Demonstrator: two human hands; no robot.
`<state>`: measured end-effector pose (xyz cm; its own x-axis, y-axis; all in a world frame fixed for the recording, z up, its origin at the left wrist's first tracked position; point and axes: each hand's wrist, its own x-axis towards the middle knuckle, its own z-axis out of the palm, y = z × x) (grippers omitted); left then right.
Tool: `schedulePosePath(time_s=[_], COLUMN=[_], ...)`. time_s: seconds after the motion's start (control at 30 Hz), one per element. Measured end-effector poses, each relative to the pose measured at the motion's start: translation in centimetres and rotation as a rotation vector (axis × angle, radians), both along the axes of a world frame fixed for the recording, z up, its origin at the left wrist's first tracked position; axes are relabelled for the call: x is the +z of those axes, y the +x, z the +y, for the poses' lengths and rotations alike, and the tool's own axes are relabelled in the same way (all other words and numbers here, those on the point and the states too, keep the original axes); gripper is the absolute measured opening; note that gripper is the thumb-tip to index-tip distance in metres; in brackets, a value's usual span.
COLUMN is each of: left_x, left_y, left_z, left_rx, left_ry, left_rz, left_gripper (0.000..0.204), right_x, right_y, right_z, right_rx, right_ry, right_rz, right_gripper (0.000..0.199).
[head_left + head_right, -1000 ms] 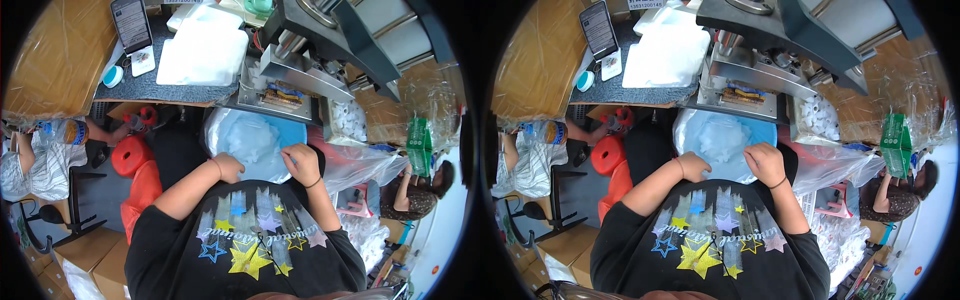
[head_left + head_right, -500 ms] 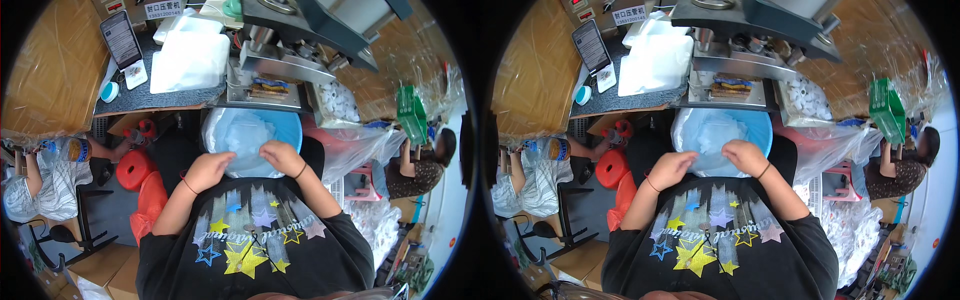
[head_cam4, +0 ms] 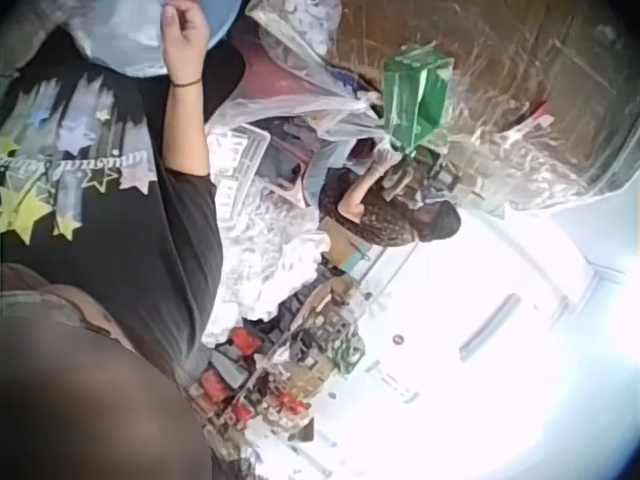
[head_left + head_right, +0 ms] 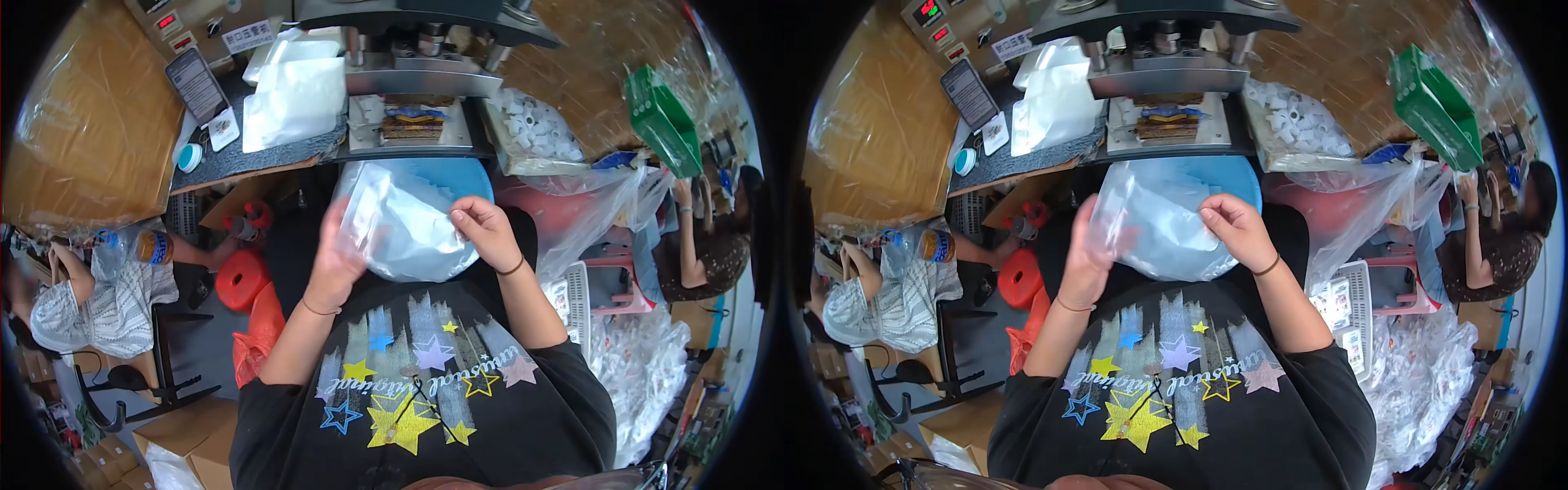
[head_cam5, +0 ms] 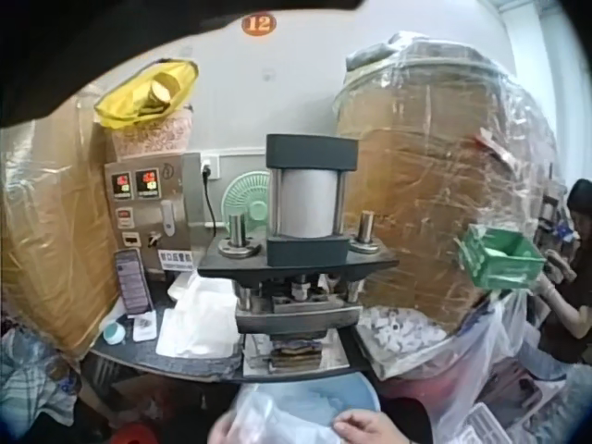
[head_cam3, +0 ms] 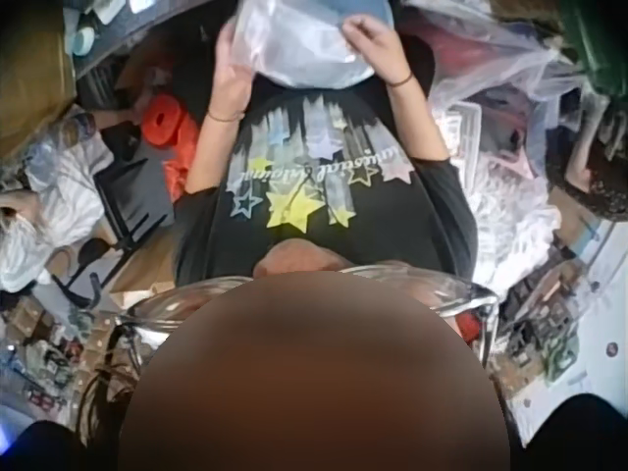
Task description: Sealing small items inside clear plastic bags using a heat sealing machine.
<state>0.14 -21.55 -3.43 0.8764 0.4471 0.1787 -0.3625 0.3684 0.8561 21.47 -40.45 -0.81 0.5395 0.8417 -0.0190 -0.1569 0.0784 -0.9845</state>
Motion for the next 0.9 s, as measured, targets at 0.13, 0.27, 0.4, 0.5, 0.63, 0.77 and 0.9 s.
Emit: schedulePosePath(time_s=[0.13,0.27,0.4,0.5,0.63,0.77,0.9], left_x=[5.1,7.5,3.9,2.0,2.0,0.5,1.1], left_y=[0.2,1.2,0.8,-0.9,0.2,1.5,2.4], left_z=[0.3,-3.2,-5.0,-4.8,-4.6,-4.8,-3.7], left_rx=[0.615,0.056,-0.046,-0.306,-0.367,-0.304,-0.287], left_ry=[1.129,1.602,1.339,1.102,1.124,1.033,0.952], left_rz=[0.197,0.460,0.595,0.434,0.386,0.469,0.473], left_gripper=[0.115,0.067,0.011,0.016,0.020,0.017,0.027], right_x=[1.2,3.8,6.2,7.6,5.8,4.3,5.1], right_y=[0.8,-2.8,-1.7,5.1,15.0,16.6,15.5], right_z=[-1.6,-0.8,-1.1,-1.4,-1.3,0.8,-0.6], right_rx=[-0.070,0.262,0.208,-0.292,-0.416,-0.321,-0.446], right_ry=[-0.206,-0.070,0.005,-0.330,-0.623,-0.983,-0.629], right_rz=[-1.342,-1.440,-1.358,-1.357,-1.436,-1.415,-1.447], right_gripper=[0.011,0.015,0.016,0.023,0.020,0.023,0.021])
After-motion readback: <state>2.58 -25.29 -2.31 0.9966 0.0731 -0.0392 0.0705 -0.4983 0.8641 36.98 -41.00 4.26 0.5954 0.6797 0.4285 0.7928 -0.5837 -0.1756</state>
